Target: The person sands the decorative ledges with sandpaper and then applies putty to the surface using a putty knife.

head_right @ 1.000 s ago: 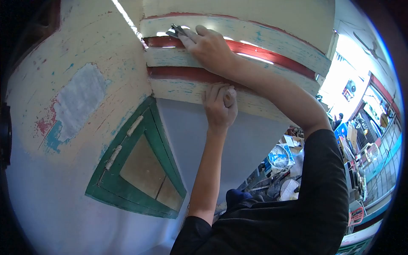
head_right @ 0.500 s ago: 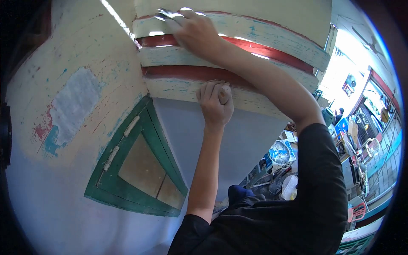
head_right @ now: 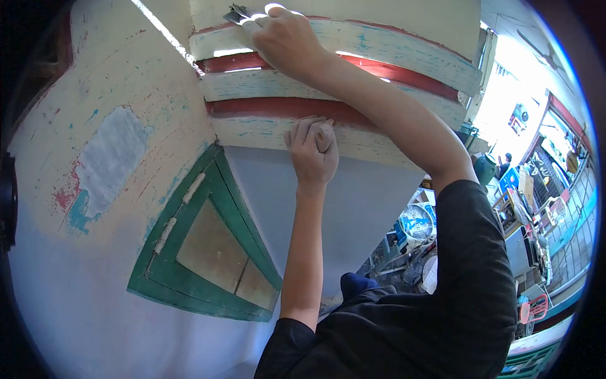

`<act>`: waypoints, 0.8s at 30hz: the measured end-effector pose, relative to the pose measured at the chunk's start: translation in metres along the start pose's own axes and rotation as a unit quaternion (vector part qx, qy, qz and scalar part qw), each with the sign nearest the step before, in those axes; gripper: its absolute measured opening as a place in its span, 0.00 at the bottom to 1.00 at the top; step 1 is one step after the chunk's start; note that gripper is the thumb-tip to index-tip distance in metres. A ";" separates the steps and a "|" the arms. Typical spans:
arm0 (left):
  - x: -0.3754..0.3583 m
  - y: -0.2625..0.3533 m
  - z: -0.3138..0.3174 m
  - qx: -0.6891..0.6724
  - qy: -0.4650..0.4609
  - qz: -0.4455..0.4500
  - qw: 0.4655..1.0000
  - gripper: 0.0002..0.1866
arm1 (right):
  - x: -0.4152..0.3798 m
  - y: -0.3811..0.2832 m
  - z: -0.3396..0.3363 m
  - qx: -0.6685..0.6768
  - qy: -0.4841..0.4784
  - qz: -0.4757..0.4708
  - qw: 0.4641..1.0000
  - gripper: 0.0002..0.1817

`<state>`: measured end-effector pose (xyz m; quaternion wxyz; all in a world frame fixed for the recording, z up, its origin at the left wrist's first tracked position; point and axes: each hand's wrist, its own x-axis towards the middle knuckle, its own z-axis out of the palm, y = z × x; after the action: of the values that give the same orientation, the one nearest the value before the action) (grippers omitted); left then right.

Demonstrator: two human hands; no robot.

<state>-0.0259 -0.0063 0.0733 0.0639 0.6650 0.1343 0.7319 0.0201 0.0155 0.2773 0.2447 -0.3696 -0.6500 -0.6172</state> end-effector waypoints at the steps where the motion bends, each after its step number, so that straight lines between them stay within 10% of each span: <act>1: 0.001 -0.001 0.000 -0.004 0.000 0.001 1.000 0.04 | -0.004 -0.001 0.000 -0.014 -0.002 -0.004 1.000 0.15; 9: 0.001 0.004 -0.003 0.005 -0.012 -0.005 1.000 0.06 | -0.012 0.002 -0.005 -0.039 0.063 -0.017 0.997 0.19; 11: 0.003 0.004 -0.003 -0.003 -0.008 -0.008 1.000 0.06 | 0.016 0.003 0.002 -0.039 -0.143 0.070 0.987 0.19; 15: 0.005 0.005 -0.007 -0.007 -0.013 -0.004 1.000 0.06 | -0.044 0.001 -0.025 -0.025 0.047 -0.024 0.998 0.13; 24: 0.003 -0.003 0.001 -0.020 0.001 0.000 1.000 0.03 | 0.014 0.056 -0.040 0.060 -0.085 0.010 0.994 0.16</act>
<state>-0.0258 -0.0022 0.0752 0.0774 0.6631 0.1195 0.7349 0.0500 -0.0236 0.3280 0.2167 -0.4120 -0.7007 -0.5406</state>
